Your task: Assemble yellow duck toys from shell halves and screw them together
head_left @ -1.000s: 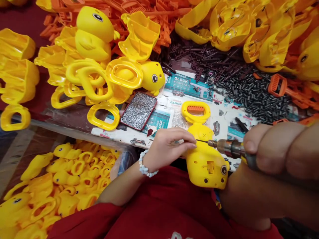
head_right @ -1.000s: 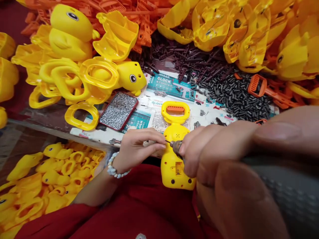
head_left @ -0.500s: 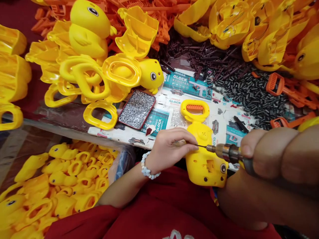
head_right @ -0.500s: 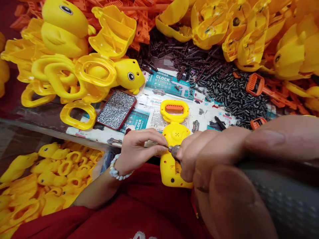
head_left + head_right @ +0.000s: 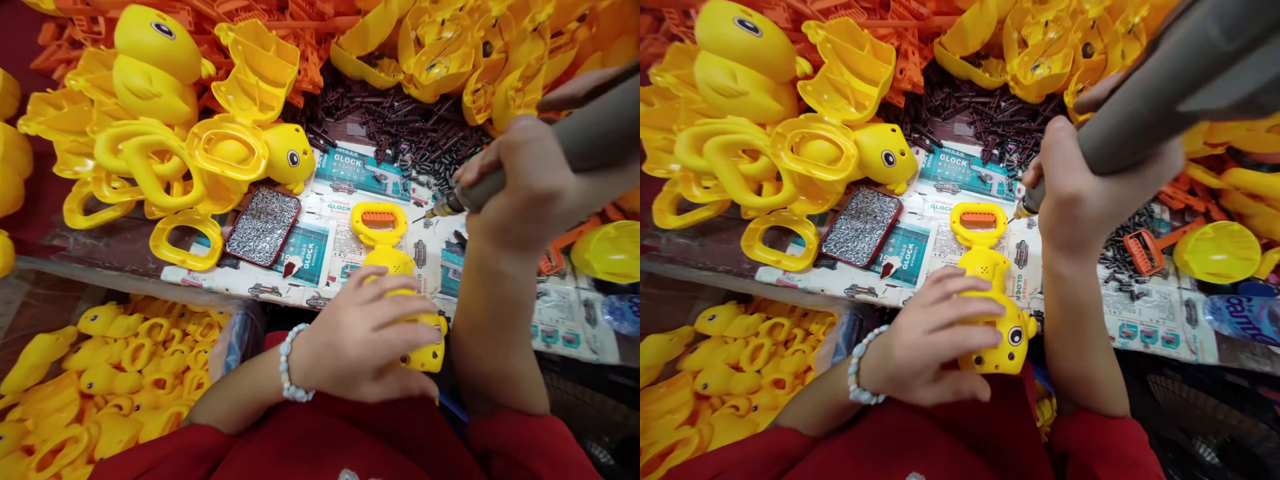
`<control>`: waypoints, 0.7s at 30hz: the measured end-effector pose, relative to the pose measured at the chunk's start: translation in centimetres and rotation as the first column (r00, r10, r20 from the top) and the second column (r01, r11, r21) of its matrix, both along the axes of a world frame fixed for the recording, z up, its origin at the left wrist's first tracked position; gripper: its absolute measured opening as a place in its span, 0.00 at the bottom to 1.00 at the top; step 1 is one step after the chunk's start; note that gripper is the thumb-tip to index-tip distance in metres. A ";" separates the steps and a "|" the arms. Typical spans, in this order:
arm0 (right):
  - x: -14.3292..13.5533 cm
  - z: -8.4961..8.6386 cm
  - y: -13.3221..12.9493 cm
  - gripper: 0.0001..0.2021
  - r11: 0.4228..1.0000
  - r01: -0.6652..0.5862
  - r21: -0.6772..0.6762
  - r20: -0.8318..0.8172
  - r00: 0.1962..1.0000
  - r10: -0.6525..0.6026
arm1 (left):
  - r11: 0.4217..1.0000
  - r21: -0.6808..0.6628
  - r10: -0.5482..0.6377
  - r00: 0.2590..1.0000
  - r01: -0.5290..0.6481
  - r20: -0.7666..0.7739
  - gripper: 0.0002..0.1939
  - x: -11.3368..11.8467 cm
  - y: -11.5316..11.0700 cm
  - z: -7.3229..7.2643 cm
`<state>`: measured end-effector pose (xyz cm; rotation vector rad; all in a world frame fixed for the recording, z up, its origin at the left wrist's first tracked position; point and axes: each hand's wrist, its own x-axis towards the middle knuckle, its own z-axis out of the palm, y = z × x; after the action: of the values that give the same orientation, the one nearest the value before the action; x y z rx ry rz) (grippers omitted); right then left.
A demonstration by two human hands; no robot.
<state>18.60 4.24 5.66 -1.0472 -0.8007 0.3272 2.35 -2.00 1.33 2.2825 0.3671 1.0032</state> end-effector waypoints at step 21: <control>0.2 -3.6 0.7 0.07 0.978 0.073 0.197 0.219 0.969 -0.117 | 0.986 0.030 -0.160 0.986 0.161 -0.050 0.16 1.3 -1.0 -2.3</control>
<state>18.78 4.92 2.06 -0.9523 -0.9655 0.0461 3.64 -2.96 -0.92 2.3281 0.1834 0.8812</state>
